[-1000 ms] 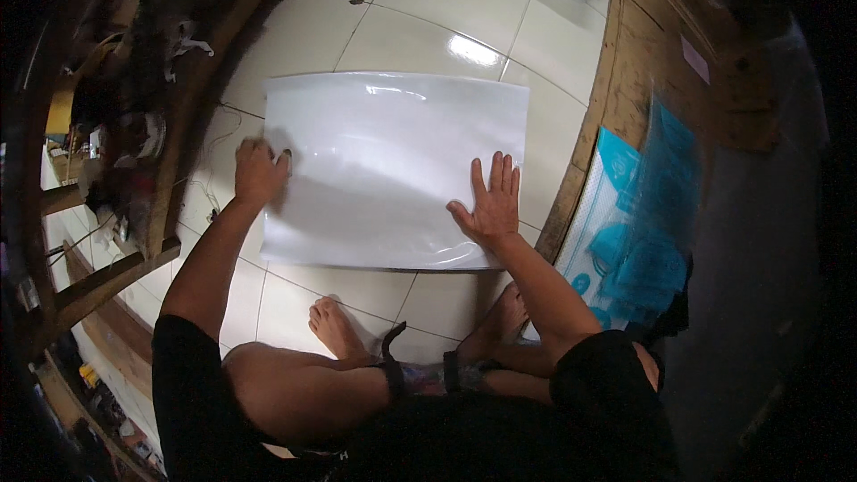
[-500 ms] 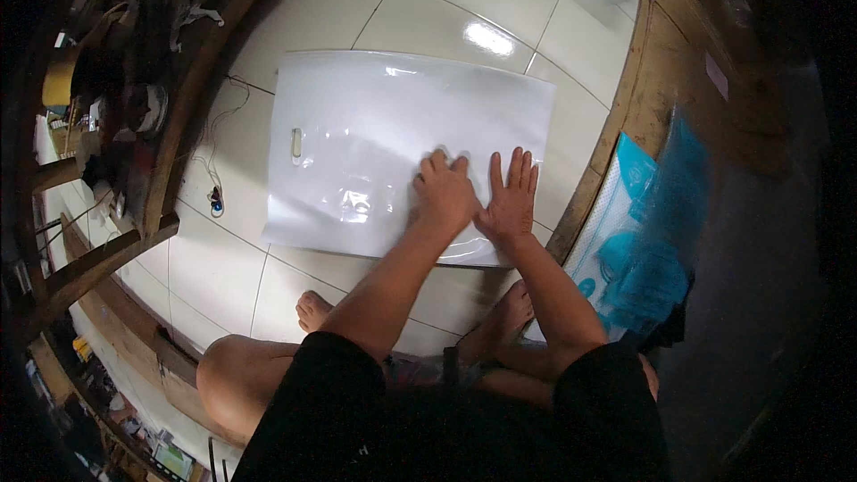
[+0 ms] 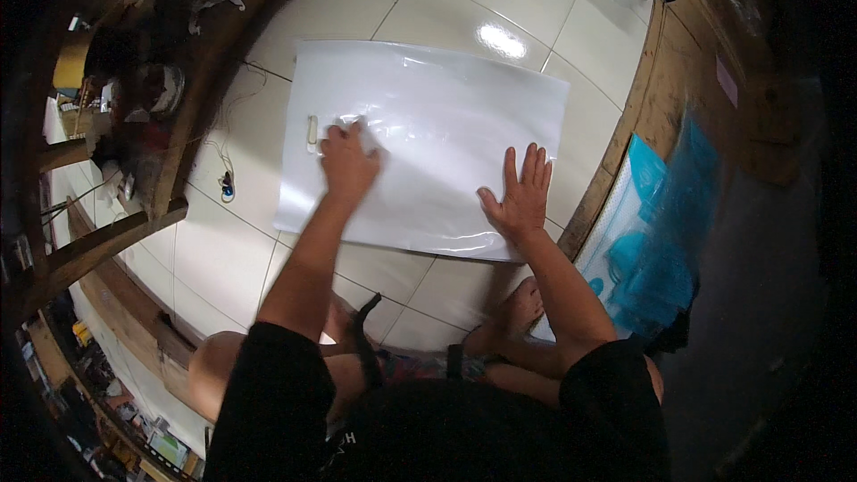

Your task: The person sits on the floor and unfolds a stack of white plastic bags. They smooth each bag flat on the floor, fold it in half, and then fold it again. The person stacks the folded bags and repeats the process with additional bags from the pile.

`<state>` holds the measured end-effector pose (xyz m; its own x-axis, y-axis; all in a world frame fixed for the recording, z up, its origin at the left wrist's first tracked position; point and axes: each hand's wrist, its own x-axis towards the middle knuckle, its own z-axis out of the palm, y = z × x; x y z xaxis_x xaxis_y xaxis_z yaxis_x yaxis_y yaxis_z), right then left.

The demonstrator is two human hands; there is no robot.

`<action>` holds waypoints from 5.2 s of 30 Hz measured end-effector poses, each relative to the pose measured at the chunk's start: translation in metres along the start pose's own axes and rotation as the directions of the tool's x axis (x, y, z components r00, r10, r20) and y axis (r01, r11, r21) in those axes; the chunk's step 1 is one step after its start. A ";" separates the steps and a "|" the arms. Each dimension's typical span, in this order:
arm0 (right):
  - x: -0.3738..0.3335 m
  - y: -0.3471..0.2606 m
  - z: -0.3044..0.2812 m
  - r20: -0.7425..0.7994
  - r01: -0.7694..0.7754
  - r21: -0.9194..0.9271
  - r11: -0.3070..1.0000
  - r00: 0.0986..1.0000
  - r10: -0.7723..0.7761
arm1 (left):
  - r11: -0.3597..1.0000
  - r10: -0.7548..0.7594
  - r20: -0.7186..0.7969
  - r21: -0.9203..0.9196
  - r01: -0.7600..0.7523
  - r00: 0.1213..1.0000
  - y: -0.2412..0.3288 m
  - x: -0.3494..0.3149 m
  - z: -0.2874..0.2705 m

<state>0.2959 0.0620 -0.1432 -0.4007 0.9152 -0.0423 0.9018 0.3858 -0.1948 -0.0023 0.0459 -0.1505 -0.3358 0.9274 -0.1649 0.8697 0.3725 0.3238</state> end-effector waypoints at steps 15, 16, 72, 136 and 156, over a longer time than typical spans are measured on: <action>-0.004 0.000 0.004 0.001 0.006 -0.016 1.000 1.000 -0.006 | 0.994 -0.046 0.223 -0.089 0.067 0.974 0.031 -0.073 0.008; -0.004 0.000 0.005 0.002 0.007 -0.017 1.000 1.000 -0.007 | 0.988 -0.096 0.220 -0.097 0.120 0.971 0.017 -0.072 0.002; -0.059 -0.017 0.008 0.081 0.100 -0.013 0.995 0.992 -0.098 | 0.981 -0.109 0.170 -0.141 0.133 0.979 0.024 -0.131 0.017; -0.058 -0.020 0.004 0.148 0.082 -0.025 0.996 0.986 -0.078 | 0.969 0.159 0.315 -0.233 -0.087 0.936 0.080 -0.115 0.010; -0.060 -0.017 0.007 0.149 0.076 -0.038 0.996 0.986 -0.069 | 0.945 -0.317 0.155 -0.036 0.326 0.936 -0.053 -0.071 -0.024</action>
<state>0.3035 -0.0002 -0.1440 -0.4818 0.8588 -0.1742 0.8744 0.4580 -0.1603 -0.0332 -0.0394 -0.1336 -0.5339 0.7442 -0.4014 0.6988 0.6556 0.2860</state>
